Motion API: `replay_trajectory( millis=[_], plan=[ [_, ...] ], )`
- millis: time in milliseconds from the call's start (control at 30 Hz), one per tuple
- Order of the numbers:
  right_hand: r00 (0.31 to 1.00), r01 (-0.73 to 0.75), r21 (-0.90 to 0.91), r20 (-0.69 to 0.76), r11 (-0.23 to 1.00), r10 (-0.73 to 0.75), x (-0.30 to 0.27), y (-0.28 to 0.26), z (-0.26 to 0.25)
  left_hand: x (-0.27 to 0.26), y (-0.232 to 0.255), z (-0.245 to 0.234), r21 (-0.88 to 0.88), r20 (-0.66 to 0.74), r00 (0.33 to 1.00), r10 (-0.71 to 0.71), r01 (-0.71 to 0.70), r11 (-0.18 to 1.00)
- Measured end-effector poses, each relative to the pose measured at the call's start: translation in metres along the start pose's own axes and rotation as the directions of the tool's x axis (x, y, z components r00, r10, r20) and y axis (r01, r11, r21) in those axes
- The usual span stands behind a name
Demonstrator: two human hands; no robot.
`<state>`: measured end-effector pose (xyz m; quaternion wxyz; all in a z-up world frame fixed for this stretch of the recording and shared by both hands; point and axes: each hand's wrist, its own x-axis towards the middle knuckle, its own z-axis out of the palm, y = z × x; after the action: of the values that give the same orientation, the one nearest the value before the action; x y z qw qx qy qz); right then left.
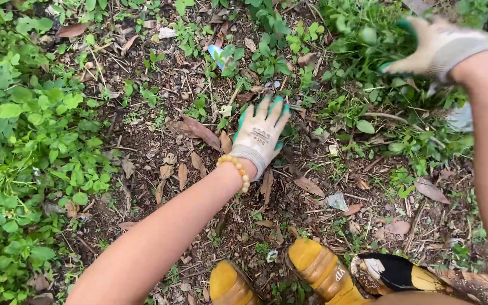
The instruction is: Pulling weeds from the ground in a garden area using both hands
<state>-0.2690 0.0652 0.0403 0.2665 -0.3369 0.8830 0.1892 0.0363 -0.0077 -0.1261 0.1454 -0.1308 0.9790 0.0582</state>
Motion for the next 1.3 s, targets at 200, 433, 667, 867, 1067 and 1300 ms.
replay_trajectory(
  millis=[200, 433, 667, 867, 1067, 1300],
  plan=[
    [0.721, 0.041, -0.515, -0.579, 0.856, -0.382, 0.008, 0.009, 0.019, -0.022, -0.025, 0.014, -0.163, 0.045, 0.978, -0.203, 0.208, 0.964],
    [0.861, 0.468, -0.271, -0.072, 0.841, -0.503, 0.002, -0.113, 0.104, -0.036, -0.028, 0.01, -0.43, 0.243, 0.923, -0.298, 0.378, 0.82],
    [0.926, 0.376, -0.099, -0.001, 0.921, -0.378, 0.009, -0.114, 0.127, -0.051, -0.018, -0.022, -0.69, 0.459, 0.818, -0.347, 0.574, 0.442],
    [0.935, 0.354, 0.599, -0.219, 0.719, -0.278, -0.008, -0.101, 0.125, -0.07, -0.027, -0.028, -0.799, 0.402, 0.813, -0.422, 0.536, 0.272],
    [0.346, 0.931, 0.275, -0.46, 0.239, -0.818, -0.07, -0.145, 0.103, -0.084, -0.018, -0.093, -0.851, 0.354, 0.821, -0.448, 0.482, 0.21],
    [0.627, 0.703, -0.273, -0.199, 0.657, -0.753, -0.039, -0.129, 0.089, -0.083, -0.035, -0.043, -0.905, 0.285, 0.791, -0.541, 0.408, 0.12]
  ],
)
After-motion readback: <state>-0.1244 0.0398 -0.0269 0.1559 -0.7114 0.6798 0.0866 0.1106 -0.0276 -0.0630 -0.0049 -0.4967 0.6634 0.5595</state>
